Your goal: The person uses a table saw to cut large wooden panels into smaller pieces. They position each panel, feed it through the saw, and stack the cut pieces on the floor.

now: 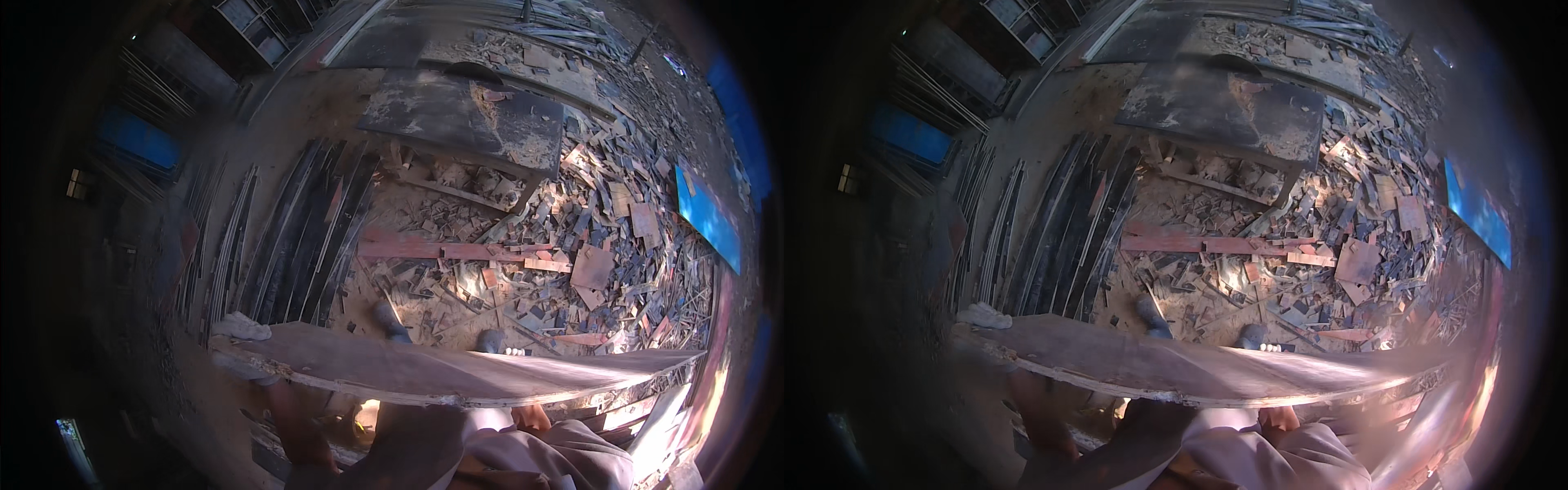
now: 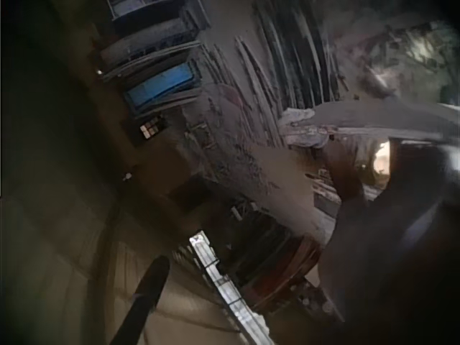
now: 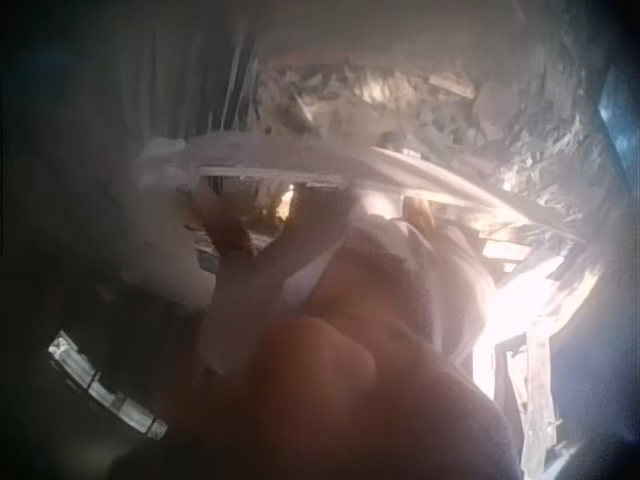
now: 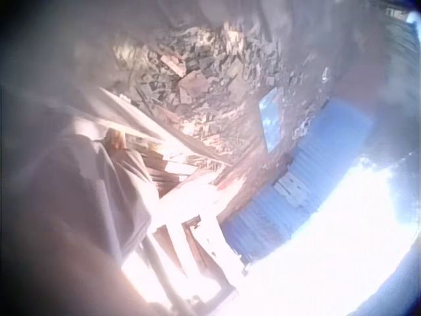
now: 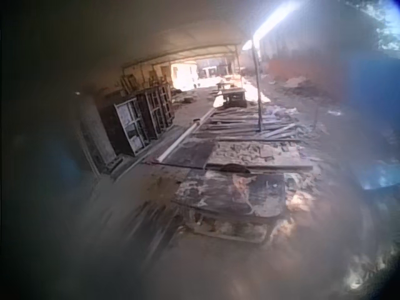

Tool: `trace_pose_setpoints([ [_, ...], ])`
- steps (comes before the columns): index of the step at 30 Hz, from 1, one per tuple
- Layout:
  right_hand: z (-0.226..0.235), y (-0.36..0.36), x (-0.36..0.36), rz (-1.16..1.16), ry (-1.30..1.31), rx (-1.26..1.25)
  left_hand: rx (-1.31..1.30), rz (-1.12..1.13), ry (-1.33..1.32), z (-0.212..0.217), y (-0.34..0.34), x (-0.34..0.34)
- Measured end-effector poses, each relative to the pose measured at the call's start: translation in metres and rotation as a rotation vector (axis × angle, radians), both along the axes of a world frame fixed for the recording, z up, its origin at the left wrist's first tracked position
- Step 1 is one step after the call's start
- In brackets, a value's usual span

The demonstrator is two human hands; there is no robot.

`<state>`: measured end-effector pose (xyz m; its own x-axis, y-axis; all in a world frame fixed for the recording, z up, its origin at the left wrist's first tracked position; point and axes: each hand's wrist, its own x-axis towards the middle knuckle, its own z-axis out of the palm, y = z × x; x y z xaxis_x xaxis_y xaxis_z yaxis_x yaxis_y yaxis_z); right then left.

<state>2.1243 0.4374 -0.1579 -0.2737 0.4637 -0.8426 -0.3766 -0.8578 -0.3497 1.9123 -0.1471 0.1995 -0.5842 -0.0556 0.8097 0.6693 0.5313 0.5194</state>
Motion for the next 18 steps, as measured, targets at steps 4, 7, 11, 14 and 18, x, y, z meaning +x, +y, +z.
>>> trace_pose_setpoints([
  [4, 0.036, -0.04, -0.05, 0.032, 0.068, 0.103, 0.583, -0.047, -0.009, -0.04, -0.086, -0.048],
  [7, 0.058, -0.084, -0.097, 0.036, 0.145, 0.193, 0.932, -0.301, -0.097, -0.07, -0.187, -0.1],
  [11, 0.096, -0.15, -0.162, 0.066, 0.199, 0.288, 1.311, -0.655, -0.148, -0.143, -0.356, -0.173],
  [14, 0.132, -0.197, -0.204, 0.059, 0.235, 0.334, 1.138, -0.472, -0.244, -0.167, -0.46, -0.238],
  [18, 0.145, -0.267, -0.242, -0.014, 0.257, 0.401, 0.564, 0.436, -0.178, -0.118, -0.455, -0.346],
])
